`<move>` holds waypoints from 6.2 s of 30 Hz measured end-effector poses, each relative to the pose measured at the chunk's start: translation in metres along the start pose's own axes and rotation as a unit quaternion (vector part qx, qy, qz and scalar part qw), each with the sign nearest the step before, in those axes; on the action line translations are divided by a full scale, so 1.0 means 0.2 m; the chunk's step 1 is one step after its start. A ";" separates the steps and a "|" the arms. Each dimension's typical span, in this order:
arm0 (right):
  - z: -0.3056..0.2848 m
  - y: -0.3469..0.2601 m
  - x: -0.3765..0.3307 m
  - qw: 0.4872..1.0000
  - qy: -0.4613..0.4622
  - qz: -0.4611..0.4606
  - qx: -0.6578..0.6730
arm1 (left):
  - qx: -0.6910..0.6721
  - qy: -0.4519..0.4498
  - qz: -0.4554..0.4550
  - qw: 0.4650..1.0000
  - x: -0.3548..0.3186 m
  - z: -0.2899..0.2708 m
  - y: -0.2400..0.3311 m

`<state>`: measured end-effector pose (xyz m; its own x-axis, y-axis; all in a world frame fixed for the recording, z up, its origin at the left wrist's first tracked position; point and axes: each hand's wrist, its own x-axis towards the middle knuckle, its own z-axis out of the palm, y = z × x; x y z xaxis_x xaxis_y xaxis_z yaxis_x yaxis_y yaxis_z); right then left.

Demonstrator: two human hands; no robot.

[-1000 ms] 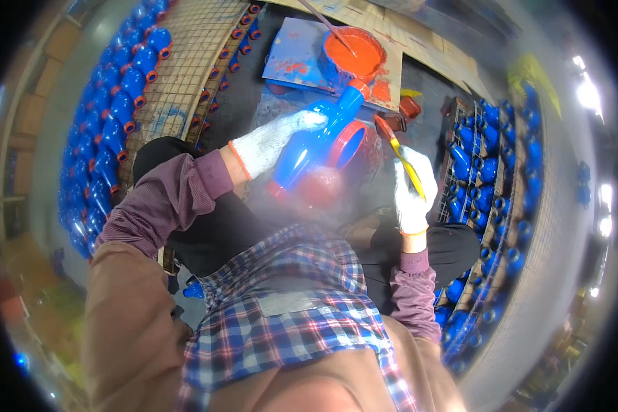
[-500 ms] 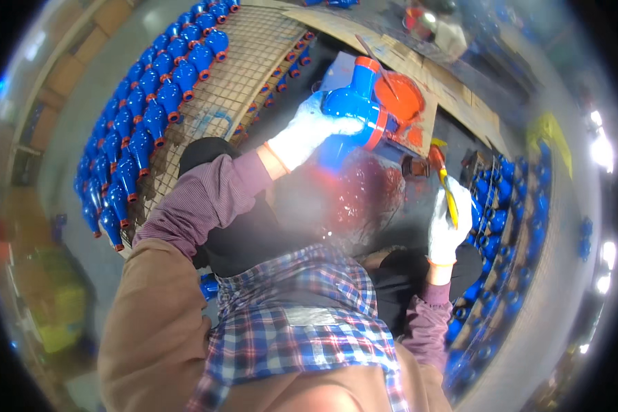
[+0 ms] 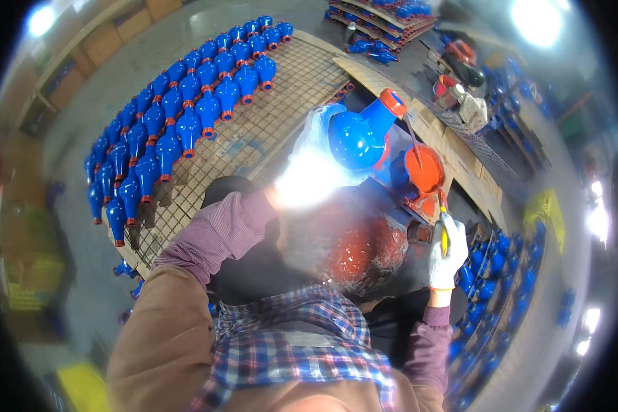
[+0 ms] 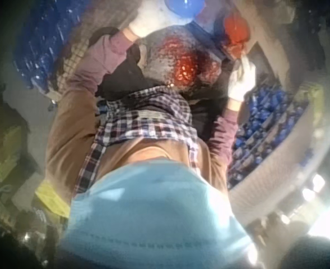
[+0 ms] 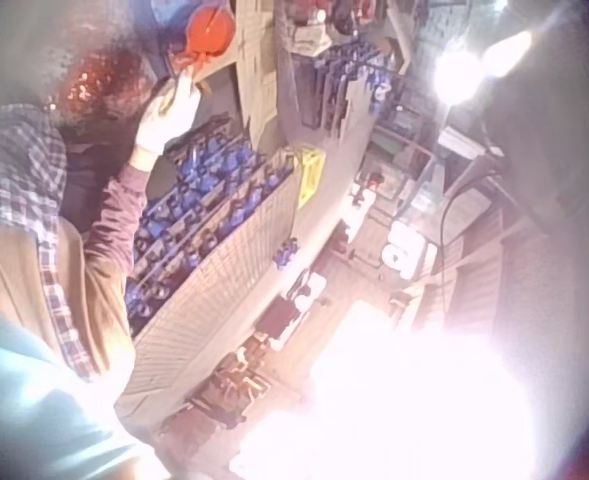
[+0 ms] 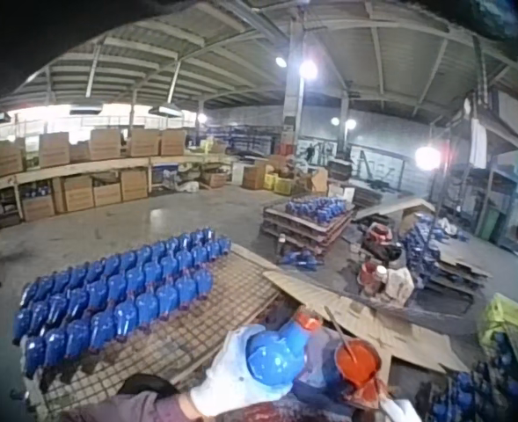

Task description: Painting blue metal parts with orange paint using a brush and a spray can.

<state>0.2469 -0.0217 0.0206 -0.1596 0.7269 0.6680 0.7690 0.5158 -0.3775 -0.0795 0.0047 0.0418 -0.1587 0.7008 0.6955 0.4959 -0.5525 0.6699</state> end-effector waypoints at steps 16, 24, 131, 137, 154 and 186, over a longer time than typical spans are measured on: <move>0.35 -0.09 0.20 0.999 -0.018 -0.027 0.028 | 0.178 0.054 -0.008 0.983 0.27 -0.44 -0.30; 0.85 -0.16 0.29 0.986 -0.057 -0.041 0.153 | -0.317 0.043 -0.408 0.855 0.16 -0.75 -0.70; -2.47 0.75 -0.95 0.772 -0.026 0.200 -0.603 | -0.028 -0.337 -0.126 0.932 0.18 0.82 0.22; -2.61 1.37 -0.89 0.748 -0.053 0.260 -0.608 | -0.080 -0.423 0.196 0.881 0.18 1.77 0.87; -2.77 2.70 -0.44 0.749 -0.016 0.321 -0.580 | -0.079 -0.471 0.472 0.741 -0.19 3.64 1.70; -2.92 3.99 -0.32 0.764 0.035 0.301 -0.570 | -0.142 -0.479 0.429 0.752 -0.14 3.60 1.75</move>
<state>1.2324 0.0799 0.0505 0.4386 0.6298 0.6411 0.7358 -0.6612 0.1461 0.7126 0.1160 0.0695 0.8720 -0.0401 0.4879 -0.1592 -0.9657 0.2052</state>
